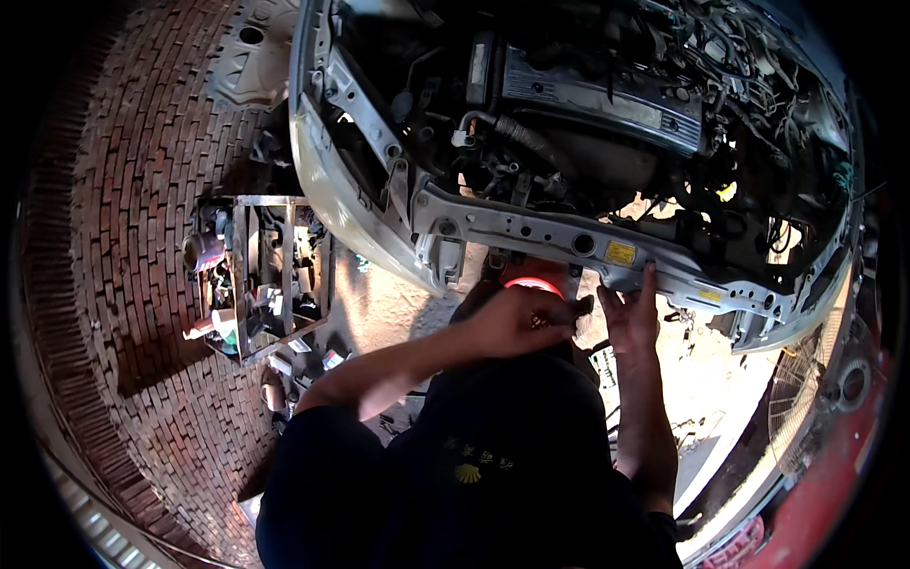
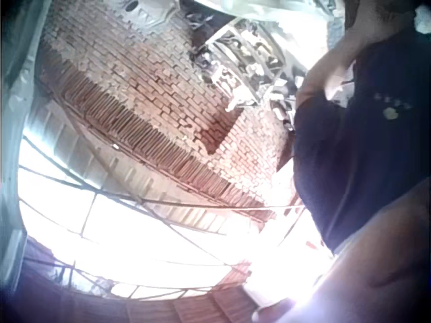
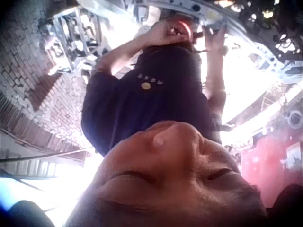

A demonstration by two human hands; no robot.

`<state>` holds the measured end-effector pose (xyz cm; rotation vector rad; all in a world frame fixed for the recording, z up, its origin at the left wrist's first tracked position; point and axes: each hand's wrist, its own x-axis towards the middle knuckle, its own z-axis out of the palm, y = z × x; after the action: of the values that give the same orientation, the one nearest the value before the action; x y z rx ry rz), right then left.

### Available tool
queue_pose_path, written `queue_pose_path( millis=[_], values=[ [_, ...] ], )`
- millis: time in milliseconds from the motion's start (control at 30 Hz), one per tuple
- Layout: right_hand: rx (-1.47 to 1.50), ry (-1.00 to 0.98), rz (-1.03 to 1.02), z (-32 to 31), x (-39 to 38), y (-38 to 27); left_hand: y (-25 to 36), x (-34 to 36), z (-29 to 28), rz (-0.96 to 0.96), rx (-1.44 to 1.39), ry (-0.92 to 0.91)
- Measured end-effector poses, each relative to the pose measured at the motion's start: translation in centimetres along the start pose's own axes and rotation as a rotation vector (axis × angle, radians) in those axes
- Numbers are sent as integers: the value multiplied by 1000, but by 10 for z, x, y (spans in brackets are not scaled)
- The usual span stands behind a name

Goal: The person works on the front section of a car, first manipulating a red bucket of fasteners and then positioning a large metal support beam onto the front chassis.

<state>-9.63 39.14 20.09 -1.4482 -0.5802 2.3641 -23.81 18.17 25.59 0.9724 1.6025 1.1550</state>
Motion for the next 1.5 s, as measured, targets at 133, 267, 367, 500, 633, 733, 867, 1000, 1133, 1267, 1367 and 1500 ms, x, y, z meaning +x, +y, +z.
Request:
queue_pose_path(
  millis=[133, 267, 367, 500, 633, 733, 867, 1000, 1133, 1267, 1367, 1500],
  values=[
    [64, 88, -49, 7, -3, 6, 16, 24, -124, 306, 673, 222],
    [156, 113, -89, 13, -9, 18, 9, 90, -183, 576, 1259, -105],
    [239, 50, 53, 9, -19, 28, -3, 120, -182, 664, 1250, -332],
    [-353, 107, -255, 7, -38, 40, -15, 138, -175, 753, 1177, -359],
    [-1447, 176, -1239, 18, -58, 23, -24, 134, -182, 744, 1199, -356],
    [-1739, 106, -1378, 42, -47, -10, -31, 129, -182, 709, 1219, -336],
    [-2065, -159, -1197, 67, -16, -40, -41, 125, -182, 735, 1239, -275],
    [-2011, -238, -1226, 65, -15, -45, -43, 125, -183, 491, 1035, -182],
    [-2041, -224, -1208, 63, -14, -43, -27, 130, -182, 345, 823, -132],
    [-2045, -205, -1198, 70, -5, -43, -3, 139, -191, 201, 992, -259],
    [-2043, -223, -1157, 74, -2, -47, 10, 142, -194, 193, 1144, -328],
    [-2056, -256, -1127, 81, 3, -54, 28, 137, -208, 60, 1109, -302]
  ],
)
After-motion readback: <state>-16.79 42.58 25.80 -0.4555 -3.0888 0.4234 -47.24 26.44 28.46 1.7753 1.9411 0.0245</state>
